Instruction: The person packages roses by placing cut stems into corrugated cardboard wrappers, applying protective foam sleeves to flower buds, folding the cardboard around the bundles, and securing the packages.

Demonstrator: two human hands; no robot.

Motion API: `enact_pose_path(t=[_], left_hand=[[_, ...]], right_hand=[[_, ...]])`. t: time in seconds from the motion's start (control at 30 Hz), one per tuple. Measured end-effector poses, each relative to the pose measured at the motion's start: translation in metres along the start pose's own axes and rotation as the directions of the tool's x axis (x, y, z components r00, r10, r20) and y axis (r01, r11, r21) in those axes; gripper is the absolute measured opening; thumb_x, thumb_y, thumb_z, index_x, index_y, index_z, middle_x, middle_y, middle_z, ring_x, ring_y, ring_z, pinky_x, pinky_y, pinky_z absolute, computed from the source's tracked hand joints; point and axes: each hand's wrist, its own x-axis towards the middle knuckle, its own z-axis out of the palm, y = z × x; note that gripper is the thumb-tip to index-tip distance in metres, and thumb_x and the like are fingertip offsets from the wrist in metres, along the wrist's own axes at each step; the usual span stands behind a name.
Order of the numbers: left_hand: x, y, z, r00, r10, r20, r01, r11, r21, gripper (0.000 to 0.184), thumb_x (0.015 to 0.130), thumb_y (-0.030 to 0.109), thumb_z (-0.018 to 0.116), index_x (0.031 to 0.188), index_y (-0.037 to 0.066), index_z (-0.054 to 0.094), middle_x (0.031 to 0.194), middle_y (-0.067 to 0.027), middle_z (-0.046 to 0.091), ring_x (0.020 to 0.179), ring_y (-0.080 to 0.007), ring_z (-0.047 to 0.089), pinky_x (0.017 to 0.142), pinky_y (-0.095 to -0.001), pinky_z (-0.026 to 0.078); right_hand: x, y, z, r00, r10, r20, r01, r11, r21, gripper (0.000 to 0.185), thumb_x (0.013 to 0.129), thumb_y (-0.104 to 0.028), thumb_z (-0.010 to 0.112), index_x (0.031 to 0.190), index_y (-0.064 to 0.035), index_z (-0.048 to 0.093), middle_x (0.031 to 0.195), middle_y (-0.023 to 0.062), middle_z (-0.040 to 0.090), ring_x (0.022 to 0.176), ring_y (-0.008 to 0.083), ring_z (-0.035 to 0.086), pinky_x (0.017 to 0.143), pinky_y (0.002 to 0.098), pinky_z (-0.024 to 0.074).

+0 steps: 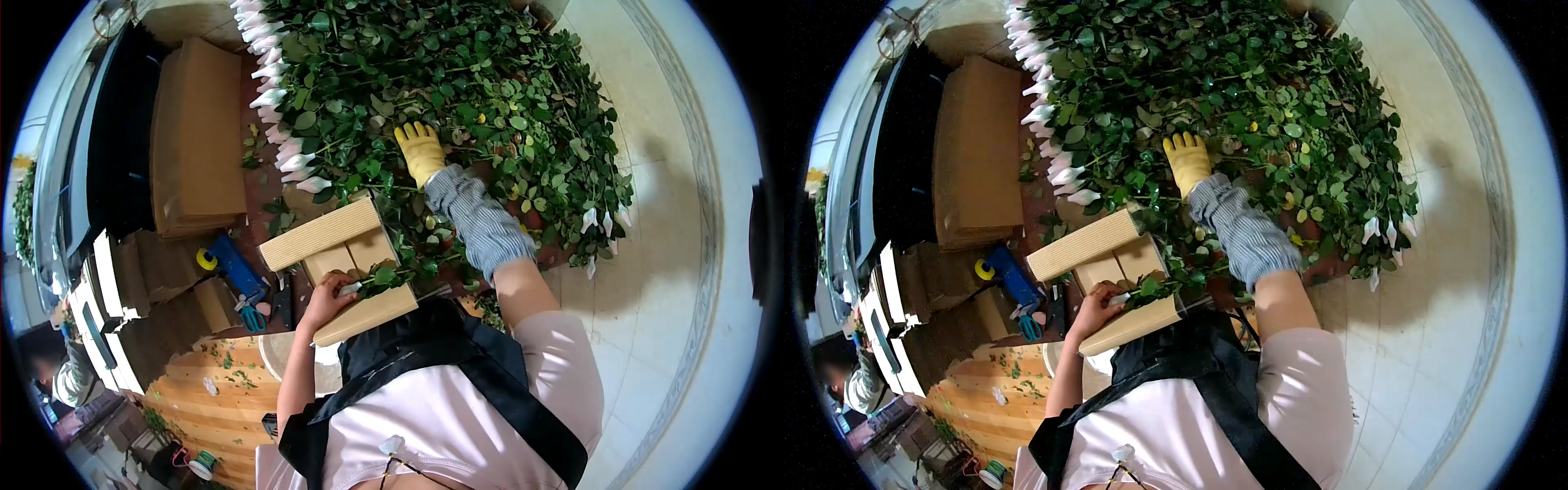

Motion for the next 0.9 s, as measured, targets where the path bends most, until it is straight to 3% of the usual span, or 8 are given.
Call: enact_pose_path(t=[0.03,0.13,0.33,0.43,0.63,0.7,0.77,0.9], left_hand=[[-0.001,0.001,0.000,1.000,-0.010,0.016,0.010,1.000,-0.007,0.038,0.084,0.015,0.080,0.116,0.002,0.065,0.111,-0.0130,0.061,0.096,-0.0267,0.066,0.086,-0.0349,0.053],[-0.002,0.000,0.002,0.999,-0.018,0.026,0.019,1.000,-0.016,0.038,0.085,0.014,0.078,0.118,0.001,0.064,0.114,-0.0124,0.061,0.097,-0.0260,0.065,0.086,-0.0347,0.053],[-0.002,-0.005,0.003,0.999,-0.001,0.036,0.002,1.000,-0.008,0.037,0.085,0.011,0.077,0.119,0.002,0.063,0.115,-0.0114,0.061,0.098,-0.0242,0.065,0.088,-0.0337,0.053],[-0.002,-0.007,0.003,0.999,-0.014,0.041,0.015,0.999,-0.040,0.038,0.085,0.010,0.077,0.119,0.002,0.063,0.116,-0.0115,0.061,0.098,-0.0238,0.065,0.088,-0.0340,0.053],[0.002,-0.005,0.001,0.999,0.049,0.023,-0.049,0.999,-0.002,0.037,0.086,0.012,0.077,0.118,0.002,0.062,0.114,-0.0123,0.062,0.097,-0.0242,0.064,0.086,-0.0338,0.053],[-0.001,-0.005,0.003,1.000,0.027,-0.004,-0.027,0.999,-0.021,0.036,0.083,0.012,0.080,0.113,0.001,0.065,0.108,-0.0127,0.062,0.094,-0.0260,0.066,0.084,-0.0341,0.054],[-0.003,-0.007,0.005,0.999,0.034,-0.001,-0.034,0.999,-0.003,0.036,0.083,0.012,0.080,0.113,0.001,0.065,0.108,-0.0125,0.062,0.094,-0.0255,0.066,0.083,-0.0338,0.054],[-0.003,0.004,0.001,1.000,0.014,-0.007,-0.014,0.999,-0.034,0.035,0.083,0.011,0.079,0.113,0.001,0.065,0.108,-0.0121,0.062,0.094,-0.0248,0.066,0.083,-0.0335,0.054]], right_hand=[[0.014,0.001,-0.006,1.000,-0.002,-0.004,0.002,1.000,0.003,0.045,0.092,-0.014,0.059,0.137,-0.0166,0.056,0.134,0.0086,0.061,0.129,0.0269,0.054,0.106,0.0422,0.0427],[0.057,0.007,-0.040,0.848,0.047,0.528,-0.073,0.997,0.028,0.034,0.092,-0.012,0.058,0.125,-0.0209,0.067,0.117,0.0073,0.070,0.111,0.0249,0.066,0.090,0.0381,0.0527],[0.062,0.043,-0.128,0.994,-0.006,-0.106,0.053,0.893,0.447,0.048,0.075,0.000,0.072,0.120,-0.0144,0.066,0.110,0.0113,0.071,0.103,0.0335,0.065,0.094,0.0414,0.0526],[0.053,0.054,-0.132,0.960,0.000,-0.279,0.085,0.953,0.292,0.046,0.076,0.001,0.070,0.120,-0.0094,0.065,0.115,0.0111,0.069,0.107,0.0305,0.063,0.095,0.0425,0.0511],[0.005,0.018,-0.156,0.995,0.036,-0.095,0.010,0.894,0.449,0.026,0.088,-0.010,0.067,0.114,-0.0106,0.067,0.104,0.0066,0.070,0.097,0.0244,0.067,0.085,0.0383,0.0560],[-0.016,0.004,-0.134,0.965,0.019,-0.263,0.077,0.933,0.350,0.046,0.078,0.002,0.067,0.123,-0.0098,0.064,0.103,0.0088,0.069,0.089,0.0279,0.068,0.076,0.0404,0.0561],[-0.030,-0.006,-0.102,0.993,0.076,0.095,-0.093,0.977,0.192,0.047,0.081,0.001,0.063,0.126,-0.0121,0.062,0.103,0.0082,0.069,0.090,0.0274,0.068,0.076,0.0397,0.0559],[-0.063,-0.019,-0.088,0.986,0.090,0.138,-0.106,0.988,0.112,0.056,0.078,-0.002,0.069,0.131,-0.0120,0.057,0.112,0.0074,0.068,0.098,0.0257,0.068,0.087,0.0403,0.0544]])
